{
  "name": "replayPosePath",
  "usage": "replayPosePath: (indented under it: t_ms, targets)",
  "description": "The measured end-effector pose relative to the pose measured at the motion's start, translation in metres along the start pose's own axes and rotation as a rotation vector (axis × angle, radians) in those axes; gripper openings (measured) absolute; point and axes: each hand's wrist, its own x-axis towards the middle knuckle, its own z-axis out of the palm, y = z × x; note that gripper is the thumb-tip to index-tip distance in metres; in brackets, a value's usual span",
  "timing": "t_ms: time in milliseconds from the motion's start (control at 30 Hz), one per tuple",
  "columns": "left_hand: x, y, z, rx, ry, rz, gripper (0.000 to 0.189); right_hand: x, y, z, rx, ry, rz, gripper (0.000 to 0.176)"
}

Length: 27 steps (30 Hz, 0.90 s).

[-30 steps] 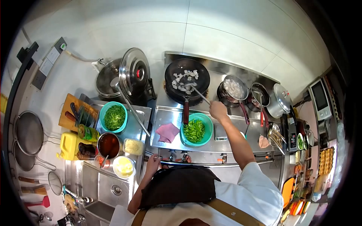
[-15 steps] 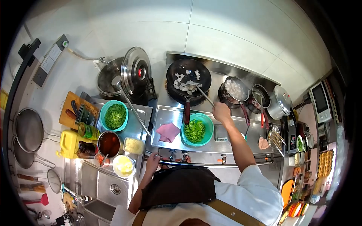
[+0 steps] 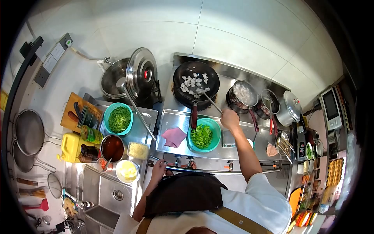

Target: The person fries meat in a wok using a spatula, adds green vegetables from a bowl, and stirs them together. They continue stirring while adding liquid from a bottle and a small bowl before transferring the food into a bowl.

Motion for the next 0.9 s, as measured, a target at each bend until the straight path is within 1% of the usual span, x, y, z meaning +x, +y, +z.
replayPosePath:
  t_ms: [67,133,200,300,367,500,567,600,667,700,767,833,900]
  targets:
    - [-0.004,0.006,0.001,0.003,-0.013,-0.023,0.034,0.002,0.005,0.016,-0.025,-0.025,0.009,0.026]
    - [-0.003,0.015,0.001,0.041,-0.026,-0.028,0.034,0.009,0.006,0.022,0.04,0.042,0.043,0.023]
    - [-0.004,0.013,-0.003,0.084,-0.038,-0.048,0.035,-0.005,0.0,0.003,0.033,0.059,0.032,0.022]
    - [0.0,0.005,-0.005,0.016,-0.016,-0.022,0.035,-0.024,-0.001,-0.03,0.018,0.085,-0.013,0.021]
    - [-0.001,0.008,-0.006,0.016,-0.004,-0.025,0.034,-0.025,0.0,-0.034,-0.081,-0.031,0.03,0.021]
    - [-0.001,0.011,-0.006,-0.012,-0.05,-0.036,0.034,-0.009,0.01,-0.009,-0.088,-0.014,0.025,0.022]
    - [0.005,0.01,-0.006,0.073,-0.052,-0.02,0.035,-0.009,0.007,-0.02,-0.093,0.029,0.079,0.022]
    - [0.003,0.007,-0.007,0.073,-0.051,-0.028,0.035,-0.014,0.01,-0.026,-0.043,0.077,0.018,0.017]
    - [0.006,0.004,-0.007,-0.029,-0.013,0.004,0.035,-0.019,0.009,-0.04,-0.077,0.062,0.001,0.017]
    - [0.006,0.003,-0.007,-0.028,-0.016,0.002,0.035,-0.02,0.011,-0.042,-0.11,0.048,-0.011,0.017]
    - [0.004,0.007,-0.006,-0.015,-0.028,-0.03,0.035,-0.008,0.018,-0.026,-0.129,0.031,-0.018,0.016]
    - [-0.001,0.012,-0.005,0.037,-0.046,-0.048,0.035,0.003,0.017,-0.013,-0.172,-0.002,0.037,0.023]
    - [0.001,0.02,-0.003,0.079,-0.045,-0.065,0.035,0.005,0.021,-0.003,-0.141,0.034,0.021,0.024]
